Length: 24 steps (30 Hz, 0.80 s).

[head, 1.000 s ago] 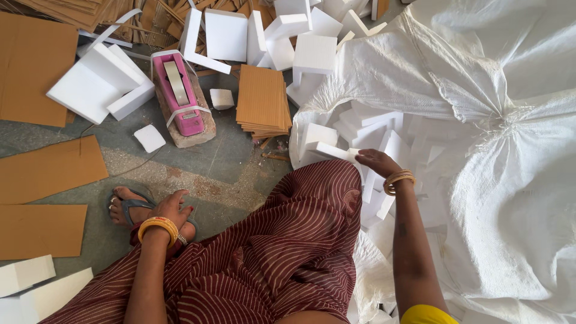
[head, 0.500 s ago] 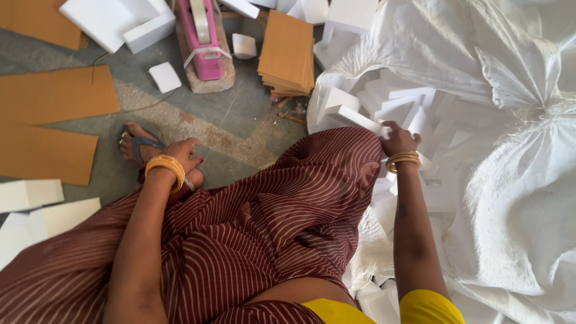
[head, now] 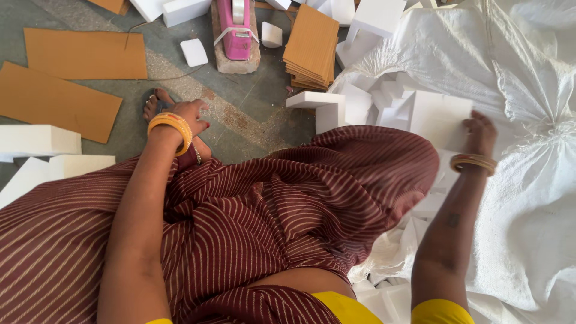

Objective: The person sits on the floor and assembles small boxes by folding brown cardboard sheets and attaching white foam pieces. They use a pink tape dispenser to secure the joints of the cardboard and foam components, creating a finished box structure.

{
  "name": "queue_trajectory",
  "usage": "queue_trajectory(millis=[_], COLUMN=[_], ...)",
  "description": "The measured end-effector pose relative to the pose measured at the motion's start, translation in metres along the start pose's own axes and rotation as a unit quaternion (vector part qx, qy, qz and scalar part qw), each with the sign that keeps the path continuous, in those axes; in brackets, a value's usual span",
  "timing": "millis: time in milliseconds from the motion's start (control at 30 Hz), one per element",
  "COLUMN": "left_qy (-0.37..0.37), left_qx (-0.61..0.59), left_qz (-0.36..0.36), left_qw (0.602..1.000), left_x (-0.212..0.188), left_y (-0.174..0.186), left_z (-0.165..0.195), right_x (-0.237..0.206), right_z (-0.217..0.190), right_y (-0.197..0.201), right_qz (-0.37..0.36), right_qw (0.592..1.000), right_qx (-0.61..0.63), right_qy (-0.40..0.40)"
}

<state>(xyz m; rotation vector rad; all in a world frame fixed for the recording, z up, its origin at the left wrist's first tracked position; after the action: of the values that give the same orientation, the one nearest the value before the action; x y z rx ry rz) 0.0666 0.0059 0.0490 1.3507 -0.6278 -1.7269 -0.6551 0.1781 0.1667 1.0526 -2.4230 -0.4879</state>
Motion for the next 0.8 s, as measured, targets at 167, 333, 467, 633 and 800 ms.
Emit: queue_trajectory(millis=[167,333,467,633,800], left_qy=[-0.044,-0.065,-0.035,0.005,0.021], left_qx=[0.015,0.071,0.088,0.042,0.177], left_qz=[-0.007,-0.032,-0.040,-0.087,-0.069], left_qw=[0.999,0.995,0.995,0.995,0.981], left_x=[0.008,0.005,-0.012,-0.044,-0.062], left_y=[-0.019,-0.040,-0.042,-0.058,-0.089], left_z=[0.019,0.045,0.051,0.051,0.061], right_x=[0.005,0.002,0.000,-0.013,-0.028], right_z=[-0.090,-0.212,-0.283,-0.339,-0.361], right_y=[0.028,-0.003,-0.073,-0.151,-0.207], right_qz=[-0.009,-0.115,-0.180,-0.235,-0.245], right_qw=[0.994,0.961,0.933,0.876,0.834], right_qx=[0.008,0.041,-0.051,-0.149,-0.196], right_qy=[0.104,0.247,0.308,0.393,0.454])
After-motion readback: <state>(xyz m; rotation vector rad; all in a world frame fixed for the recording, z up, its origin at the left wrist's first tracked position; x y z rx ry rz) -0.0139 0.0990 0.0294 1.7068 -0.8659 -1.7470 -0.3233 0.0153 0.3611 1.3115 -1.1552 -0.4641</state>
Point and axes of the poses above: each hand's wrist, its own x-axis towards the middle knuckle, its own y-axis out of the back of the hand, z = x × y, the point moved 6 cm from there along x, towards the middle knuckle, and after that the axes turned 14 degrees about y, right-handed, at the moved point
